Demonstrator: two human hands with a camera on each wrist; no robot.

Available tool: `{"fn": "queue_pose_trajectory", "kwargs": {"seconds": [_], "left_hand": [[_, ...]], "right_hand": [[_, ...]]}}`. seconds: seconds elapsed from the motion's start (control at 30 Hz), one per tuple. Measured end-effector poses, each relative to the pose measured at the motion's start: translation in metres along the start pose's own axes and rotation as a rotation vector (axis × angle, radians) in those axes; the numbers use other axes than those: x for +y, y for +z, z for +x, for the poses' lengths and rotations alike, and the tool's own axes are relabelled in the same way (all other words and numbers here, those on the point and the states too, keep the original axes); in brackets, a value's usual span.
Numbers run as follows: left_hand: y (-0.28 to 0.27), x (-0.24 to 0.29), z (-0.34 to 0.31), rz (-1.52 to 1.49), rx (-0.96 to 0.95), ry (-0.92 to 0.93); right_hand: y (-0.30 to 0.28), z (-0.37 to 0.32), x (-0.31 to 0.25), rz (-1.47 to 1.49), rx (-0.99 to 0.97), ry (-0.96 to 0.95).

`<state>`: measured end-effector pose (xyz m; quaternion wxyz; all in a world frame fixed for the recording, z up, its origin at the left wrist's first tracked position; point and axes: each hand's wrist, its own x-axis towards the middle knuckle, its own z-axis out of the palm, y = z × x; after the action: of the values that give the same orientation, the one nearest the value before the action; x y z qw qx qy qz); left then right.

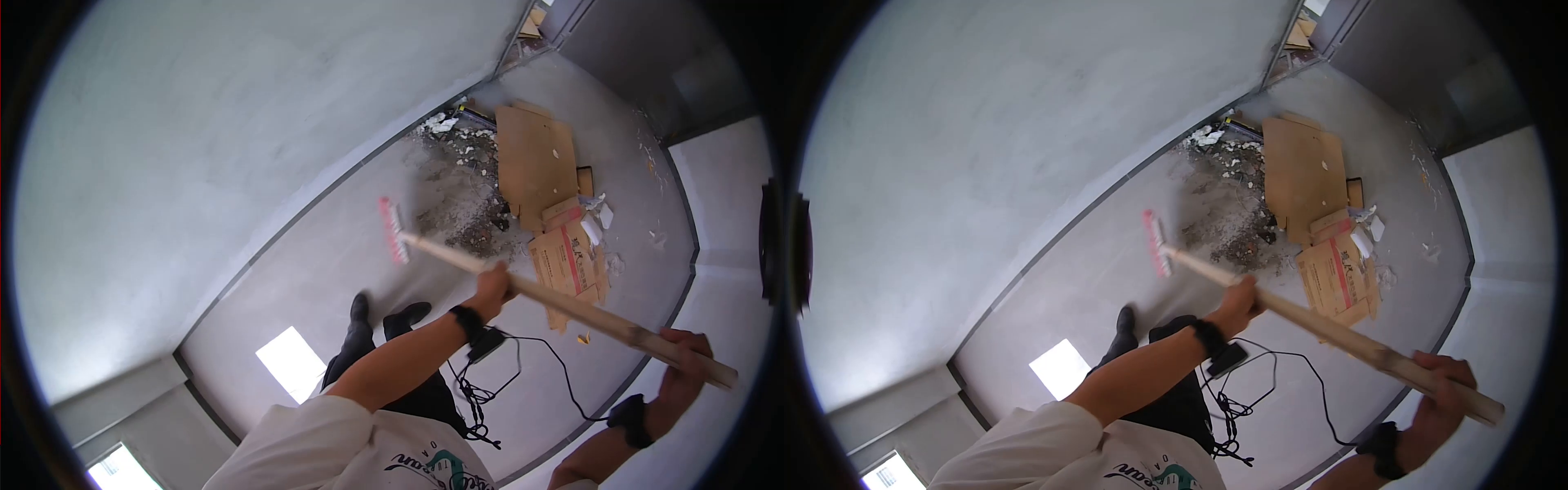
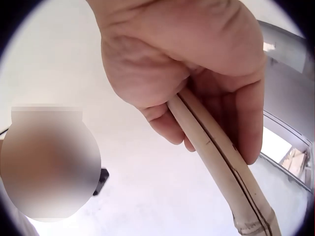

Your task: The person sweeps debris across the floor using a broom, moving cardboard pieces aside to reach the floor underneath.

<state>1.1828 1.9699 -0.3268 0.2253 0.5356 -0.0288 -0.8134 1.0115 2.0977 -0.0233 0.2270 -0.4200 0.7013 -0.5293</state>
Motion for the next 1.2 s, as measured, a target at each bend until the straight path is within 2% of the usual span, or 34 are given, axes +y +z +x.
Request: {"fn": "queue_pose_trajectory", "kwargs": {"seconds": [0.07, 0.13, 0.17, 0.2, 0.23, 0.3, 0.37, 0.4, 0.43, 0.53, 0.6, 0.67, 0.73, 0.8, 0.83, 0.87, 0.9, 0.93, 1.0, 1.07, 1.13, 1.2], "left_hand": [[-0.046, -0.018, 0.010, 0.013, 0.106, -0.112], [-0.089, -0.034, 0.041, -0.041, 0.129, -0.210], [-0.100, -0.033, 0.052, -0.039, 0.186, -0.265], [-0.105, -0.035, 0.060, -0.040, 0.248, -0.319], [-0.106, -0.038, 0.070, 0.048, 0.221, -0.286], [-0.088, -0.033, 0.085, -0.056, 0.006, -0.153], [-0.058, -0.019, 0.118, 0.005, -0.042, -0.198], [-0.044, -0.013, 0.138, 0.033, -0.141, -0.111], [-0.034, -0.011, 0.150, 0.061, -0.234, -0.033], [0.015, 0.026, 0.133, 0.045, -0.207, -0.101], [0.037, 0.042, 0.126, 0.079, -0.311, -0.046], [0.063, 0.044, 0.093, -0.064, -0.360, -0.125], [0.082, 0.033, 0.056, -0.090, -0.362, -0.161], [0.088, 0.009, 0.031, -0.116, -0.355, -0.234], [0.086, -0.005, 0.024, -0.103, -0.325, -0.281], [0.080, -0.019, 0.019, -0.085, -0.292, -0.330], [0.072, -0.027, 0.010, -0.088, -0.271, -0.404], [0.064, -0.031, 0.004, -0.092, -0.246, -0.482], [0.039, -0.040, 0.007, -0.165, -0.172, -0.651], [0.017, -0.030, 0.016, -0.133, -0.103, -0.764], [-0.013, -0.032, 0.054, -0.151, -0.001, -0.841], [-0.034, -0.028, 0.102, -0.072, 0.013, -0.791]], "right_hand": [[0.044, -0.006, 0.004, -0.020, 0.029, 0.142], [0.075, -0.007, 0.021, 0.033, -0.092, 0.234], [0.090, -0.006, 0.027, 0.049, -0.167, 0.241], [0.102, -0.008, 0.029, 0.050, -0.237, 0.326], [0.109, -0.014, 0.024, 0.025, -0.236, 0.276], [0.117, -0.019, 0.015, -0.009, -0.239, 0.241], [0.124, -0.017, 0.004, -0.076, -0.119, 0.088], [0.127, -0.012, 0.003, -0.077, -0.120, 0.078], [0.123, -0.010, 0.002, -0.130, -0.084, 0.065], [0.109, -0.001, -0.007, -0.226, 0.018, 0.092], [0.094, -0.007, -0.012, -0.322, 0.007, -0.056], [0.065, -0.017, -0.008, -0.276, 0.055, -0.228], [0.031, -0.034, -0.013, -0.269, 0.177, -0.218], [-0.017, -0.051, -0.018, -0.112, 0.277, -0.050], [-0.013, -0.051, -0.023, -0.124, 0.431, -0.049], [-0.009, -0.053, -0.026, -0.135, 0.469, -0.032], [-0.007, -0.053, -0.028, 0.060, 0.567, -0.012], [0.000, -0.050, -0.031, 0.251, 0.664, 0.003], [0.033, -0.028, -0.038, 0.286, 0.706, 0.003], [0.066, -0.004, -0.037, 0.386, 0.555, 0.029], [0.116, 0.031, -0.021, 0.277, 0.519, 0.101], [0.163, 0.058, -0.006, 0.267, 0.453, 0.106]]}}
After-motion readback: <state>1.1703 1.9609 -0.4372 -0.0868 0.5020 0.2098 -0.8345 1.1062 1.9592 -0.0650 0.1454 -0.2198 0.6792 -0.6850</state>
